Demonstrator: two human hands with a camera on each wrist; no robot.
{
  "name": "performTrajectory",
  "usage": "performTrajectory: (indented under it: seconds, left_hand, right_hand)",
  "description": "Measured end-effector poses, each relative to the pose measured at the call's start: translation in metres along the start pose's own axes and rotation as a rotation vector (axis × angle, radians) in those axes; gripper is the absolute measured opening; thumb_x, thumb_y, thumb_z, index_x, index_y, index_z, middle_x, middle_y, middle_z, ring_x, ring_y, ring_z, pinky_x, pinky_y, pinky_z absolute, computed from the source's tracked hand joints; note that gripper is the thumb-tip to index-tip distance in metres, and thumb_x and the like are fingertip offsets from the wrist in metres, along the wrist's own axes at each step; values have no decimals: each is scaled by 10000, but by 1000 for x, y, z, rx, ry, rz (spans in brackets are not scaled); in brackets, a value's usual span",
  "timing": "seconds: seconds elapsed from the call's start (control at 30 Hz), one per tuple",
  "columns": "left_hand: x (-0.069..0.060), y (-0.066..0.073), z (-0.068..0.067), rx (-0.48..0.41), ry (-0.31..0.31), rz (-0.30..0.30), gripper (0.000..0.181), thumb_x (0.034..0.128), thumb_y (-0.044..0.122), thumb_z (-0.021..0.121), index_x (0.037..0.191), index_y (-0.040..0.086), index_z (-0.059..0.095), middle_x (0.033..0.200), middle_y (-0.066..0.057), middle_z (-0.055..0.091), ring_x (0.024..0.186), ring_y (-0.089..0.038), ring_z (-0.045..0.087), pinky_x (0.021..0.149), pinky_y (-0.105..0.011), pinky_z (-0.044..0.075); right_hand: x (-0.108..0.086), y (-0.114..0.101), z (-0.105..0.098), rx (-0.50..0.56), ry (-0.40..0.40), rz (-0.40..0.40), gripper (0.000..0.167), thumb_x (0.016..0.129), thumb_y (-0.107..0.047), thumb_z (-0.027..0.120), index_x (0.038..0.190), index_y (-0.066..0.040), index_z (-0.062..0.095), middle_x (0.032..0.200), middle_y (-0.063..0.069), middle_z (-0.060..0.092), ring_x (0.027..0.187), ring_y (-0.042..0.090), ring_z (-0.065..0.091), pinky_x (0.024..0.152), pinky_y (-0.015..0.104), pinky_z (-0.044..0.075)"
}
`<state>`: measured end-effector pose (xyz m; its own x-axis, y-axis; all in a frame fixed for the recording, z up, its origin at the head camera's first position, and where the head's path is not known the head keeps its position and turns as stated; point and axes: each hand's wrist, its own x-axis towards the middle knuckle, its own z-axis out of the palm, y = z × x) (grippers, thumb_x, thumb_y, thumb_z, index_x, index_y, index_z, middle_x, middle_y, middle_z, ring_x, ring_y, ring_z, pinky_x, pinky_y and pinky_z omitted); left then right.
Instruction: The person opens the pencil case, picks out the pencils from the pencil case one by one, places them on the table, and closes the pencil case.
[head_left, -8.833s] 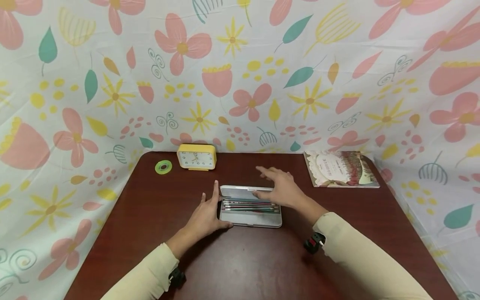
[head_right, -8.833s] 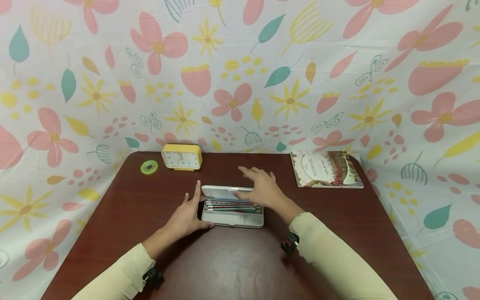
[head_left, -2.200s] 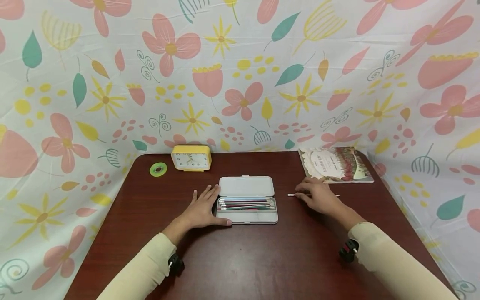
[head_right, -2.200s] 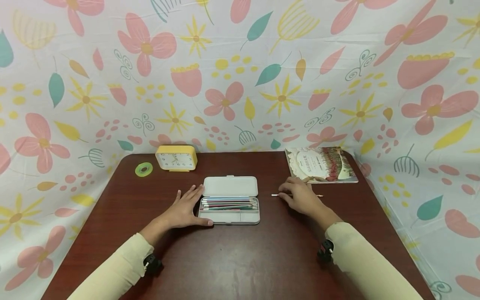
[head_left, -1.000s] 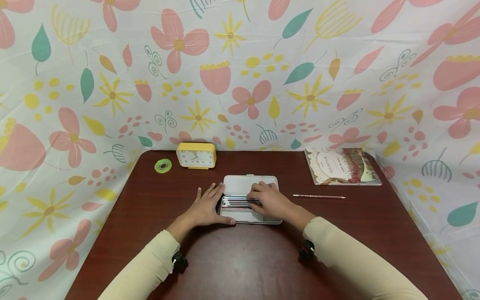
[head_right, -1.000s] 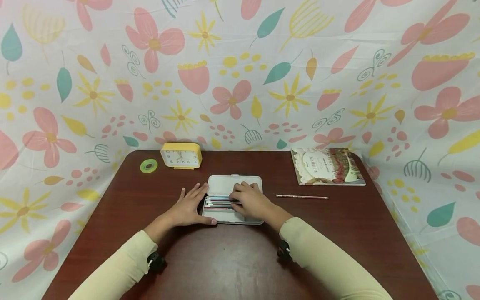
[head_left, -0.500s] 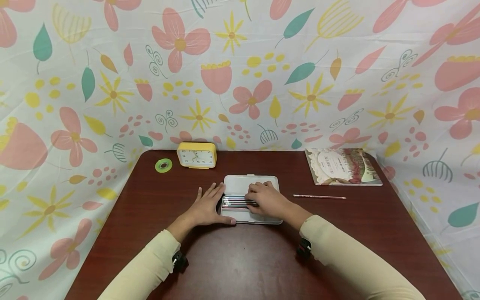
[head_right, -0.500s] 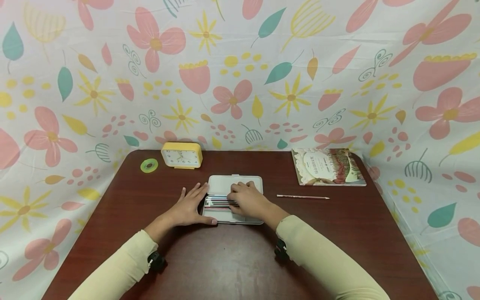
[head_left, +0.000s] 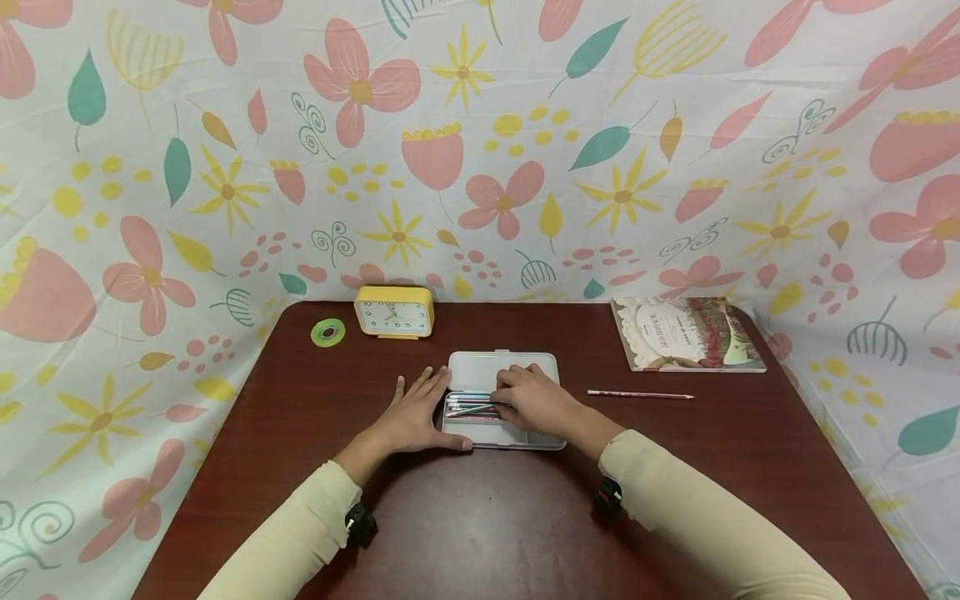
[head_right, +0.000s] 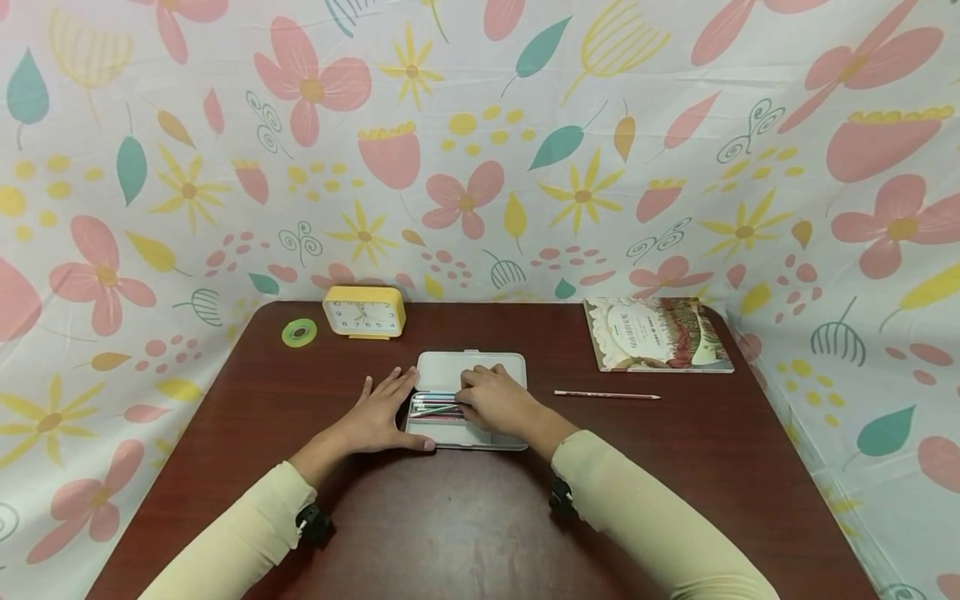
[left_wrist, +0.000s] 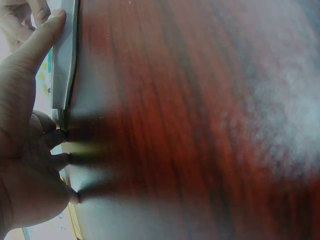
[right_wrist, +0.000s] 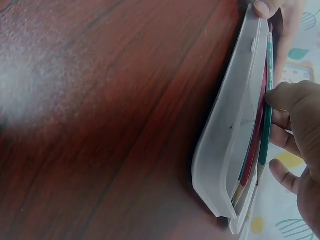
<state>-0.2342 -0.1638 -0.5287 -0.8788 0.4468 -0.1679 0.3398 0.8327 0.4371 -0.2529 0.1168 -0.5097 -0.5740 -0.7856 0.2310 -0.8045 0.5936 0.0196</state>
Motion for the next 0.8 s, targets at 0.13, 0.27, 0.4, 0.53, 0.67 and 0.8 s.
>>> performTrajectory:
  seconds: [0.13,0.27,0.4,0.53,0.67,0.8]
  left_hand:
    - [0,0,-1,-2,-1,-1,1354,835,823,797,1790,128,135,1876,-58,156,1758,-333,66,1355,-742,-8]
    - [0,1,-1,-9,1,4,1348,837,812,803,1789,120,146,1873,-70,166,1757,-342,73,1353,-746,-6]
    - [0,1,-1,-8,2,3,1354,833,815,806,1788,115,149,1872,-75,172,1756,-346,78,1351,-751,1]
    - [0,2,-2,-3,-1,2,1361,828,826,801,1789,117,148,1871,-79,175,1755,-347,75,1349,-755,4]
    - [0,2,-1,5,-3,2,1363,826,835,795,1790,122,148,1871,-79,174,1756,-345,74,1348,-757,9]
    - [1,1,0,8,2,2,1360,828,832,796,1789,122,147,1872,-76,173,1756,-344,77,1349,-757,11]
  right_hand:
    - [2,-2,3,23,24,14,43,1007,-232,840,1048,-221,844,986,-42,674,887,161,605,804,419,521]
    - [7,-6,6,66,24,24,43,1014,-241,835,1055,-229,832,997,-52,665,893,153,599,799,408,508]
    - [13,-11,6,85,11,32,40,1013,-253,835,1049,-237,828,1012,-55,664,899,151,597,805,417,514]
    - [18,-15,8,84,-9,36,50,1025,-270,821,1069,-250,831,1036,-52,668,916,158,598,819,436,530]
    - [20,-16,10,91,-7,45,44,1025,-264,821,1066,-254,832,1041,-50,668,928,160,599,832,442,535]
    - [20,-16,10,116,13,67,24,1020,-240,827,1037,-249,840,1019,-58,666,919,153,599,823,425,517]
